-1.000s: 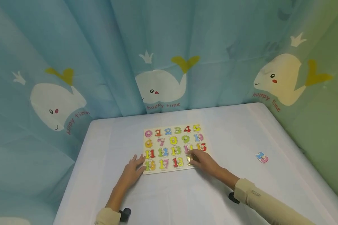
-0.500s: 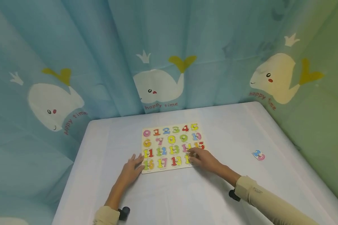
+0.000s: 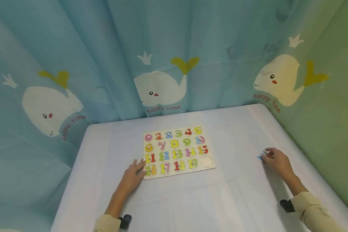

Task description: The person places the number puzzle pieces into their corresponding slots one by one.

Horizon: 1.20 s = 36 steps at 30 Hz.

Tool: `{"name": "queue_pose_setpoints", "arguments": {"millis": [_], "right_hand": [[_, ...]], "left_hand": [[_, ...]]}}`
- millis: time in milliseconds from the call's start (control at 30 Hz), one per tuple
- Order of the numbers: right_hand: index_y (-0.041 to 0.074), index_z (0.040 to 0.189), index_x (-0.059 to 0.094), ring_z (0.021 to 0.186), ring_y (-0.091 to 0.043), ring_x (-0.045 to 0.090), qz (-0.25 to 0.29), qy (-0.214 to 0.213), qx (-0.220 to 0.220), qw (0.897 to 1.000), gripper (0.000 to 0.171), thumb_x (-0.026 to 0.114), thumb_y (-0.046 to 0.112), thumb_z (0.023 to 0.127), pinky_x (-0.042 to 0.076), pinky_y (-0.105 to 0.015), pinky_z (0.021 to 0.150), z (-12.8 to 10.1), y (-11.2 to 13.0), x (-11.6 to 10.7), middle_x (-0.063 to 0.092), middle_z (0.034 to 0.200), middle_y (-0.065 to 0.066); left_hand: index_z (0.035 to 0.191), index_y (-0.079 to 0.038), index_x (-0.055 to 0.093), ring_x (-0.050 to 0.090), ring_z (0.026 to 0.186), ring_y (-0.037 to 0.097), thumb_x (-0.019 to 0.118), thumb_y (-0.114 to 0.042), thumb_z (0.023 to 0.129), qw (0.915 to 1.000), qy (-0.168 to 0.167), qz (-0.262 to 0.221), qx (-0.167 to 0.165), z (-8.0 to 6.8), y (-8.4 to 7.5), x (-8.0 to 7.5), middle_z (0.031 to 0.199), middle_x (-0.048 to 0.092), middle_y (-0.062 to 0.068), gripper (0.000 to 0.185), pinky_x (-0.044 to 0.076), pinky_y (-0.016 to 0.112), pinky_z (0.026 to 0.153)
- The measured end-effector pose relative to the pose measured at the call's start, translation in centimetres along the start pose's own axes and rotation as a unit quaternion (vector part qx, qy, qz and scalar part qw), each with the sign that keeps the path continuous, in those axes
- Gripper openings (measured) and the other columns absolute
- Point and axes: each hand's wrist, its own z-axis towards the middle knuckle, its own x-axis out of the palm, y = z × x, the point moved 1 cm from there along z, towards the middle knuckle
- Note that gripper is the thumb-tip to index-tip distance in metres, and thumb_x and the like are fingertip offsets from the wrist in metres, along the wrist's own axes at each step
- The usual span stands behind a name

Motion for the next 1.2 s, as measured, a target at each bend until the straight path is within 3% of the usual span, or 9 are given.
{"name": "queue_pose_setpoints", "arguments": {"millis": [133, 267, 400, 500, 600, 733, 900, 1200], "right_hand": [[-0.013, 0.116, 0.054, 0.077, -0.033, 0.061, 0.017, 0.021, -0.022, 0.999, 0.038, 0.064, 0.013, 0.090, 0.047, -0.032, 0.058, -0.3, -1.1, 0.1, 0.059, 0.090, -0.021], [-0.013, 0.109, 0.057, 0.072, -0.029, 0.055, 0.000, -0.043, -0.045, 0.998, 0.030, 0.066, 0.003, 0.085, 0.043, -0.033, 0.057, -0.6, -0.4, 1.1, 0.059, 0.082, -0.018], [-0.010, 0.106, 0.059, 0.070, -0.024, 0.056, 0.024, -0.074, -0.073, 0.994, 0.026, 0.067, -0.003, 0.082, 0.042, -0.027, 0.055, 0.0, 2.5, 2.9, 0.061, 0.080, -0.015], [-0.006, 0.107, 0.061, 0.069, -0.019, 0.055, 0.056, -0.032, -0.143, 0.988, 0.028, 0.070, -0.002, 0.081, 0.043, -0.025, 0.054, 0.8, 6.2, 5.0, 0.060, 0.079, -0.008], [-0.003, 0.107, 0.062, 0.070, -0.014, 0.053, 0.086, 0.047, -0.204, 0.974, 0.029, 0.072, 0.001, 0.081, 0.044, -0.025, 0.056, 1.2, 9.9, 7.1, 0.058, 0.079, 0.000], [-0.001, 0.107, 0.062, 0.073, -0.010, 0.050, 0.089, 0.123, -0.221, 0.964, 0.028, 0.072, 0.004, 0.082, 0.045, -0.027, 0.063, 1.1, 12.7, 9.4, 0.056, 0.081, 0.006], [0.000, 0.106, 0.062, 0.074, -0.010, 0.050, 0.075, 0.148, -0.206, 0.965, 0.028, 0.073, 0.005, 0.080, 0.046, -0.027, 0.066, 0.7, 13.6, 11.1, 0.055, 0.081, 0.006], [0.000, 0.105, 0.061, 0.073, -0.011, 0.048, 0.091, 0.145, -0.226, 0.959, 0.027, 0.072, 0.005, 0.081, 0.044, -0.025, 0.063, 1.4, 13.6, 11.8, 0.055, 0.082, 0.004]], "left_hand": [[0.141, -0.011, 0.043, 0.017, 0.137, 0.041, 0.061, -0.025, 0.092, 1.0000, -0.002, -0.002, 0.000, 0.0, 0.0, 0.0, 0.150, 0.027, 0.018, 0.054, 0.017, 0.060, 0.105], [0.141, -0.011, 0.043, 0.017, 0.137, 0.041, 0.060, -0.025, 0.093, 1.0000, -0.001, -0.005, 0.007, 0.1, 0.0, 0.0, 0.149, 0.027, 0.016, 0.053, 0.017, 0.060, 0.106], [0.140, -0.010, 0.044, 0.019, 0.136, 0.042, 0.060, -0.024, 0.092, 0.9999, -0.015, 0.003, 0.007, 0.0, 0.1, -0.3, 0.149, 0.028, 0.019, 0.053, 0.019, 0.061, 0.105], [0.140, -0.011, 0.044, 0.018, 0.137, 0.042, 0.060, -0.024, 0.092, 0.9999, -0.015, -0.001, 0.003, 0.0, 0.2, -0.3, 0.149, 0.028, 0.019, 0.053, 0.018, 0.060, 0.105], [0.141, -0.012, 0.043, 0.017, 0.137, 0.040, 0.060, -0.024, 0.092, 0.9999, -0.008, -0.013, 0.001, 0.0, 0.2, -0.1, 0.150, 0.027, 0.017, 0.053, 0.018, 0.059, 0.106], [0.141, -0.013, 0.044, 0.017, 0.137, 0.040, 0.061, -0.025, 0.092, 0.9998, -0.008, -0.019, 0.004, 0.1, 0.1, 0.5, 0.150, 0.028, 0.016, 0.053, 0.018, 0.060, 0.106], [0.141, -0.014, 0.043, 0.018, 0.137, 0.041, 0.060, -0.026, 0.092, 1.0000, -0.001, -0.008, -0.001, -0.3, 0.1, 0.8, 0.150, 0.025, 0.017, 0.053, 0.017, 0.060, 0.106], [0.140, -0.010, 0.044, 0.019, 0.136, 0.043, 0.060, -0.025, 0.092, 0.9998, -0.014, -0.005, 0.009, -0.1, -0.5, 0.4, 0.149, 0.029, 0.017, 0.052, 0.016, 0.060, 0.106]]}}
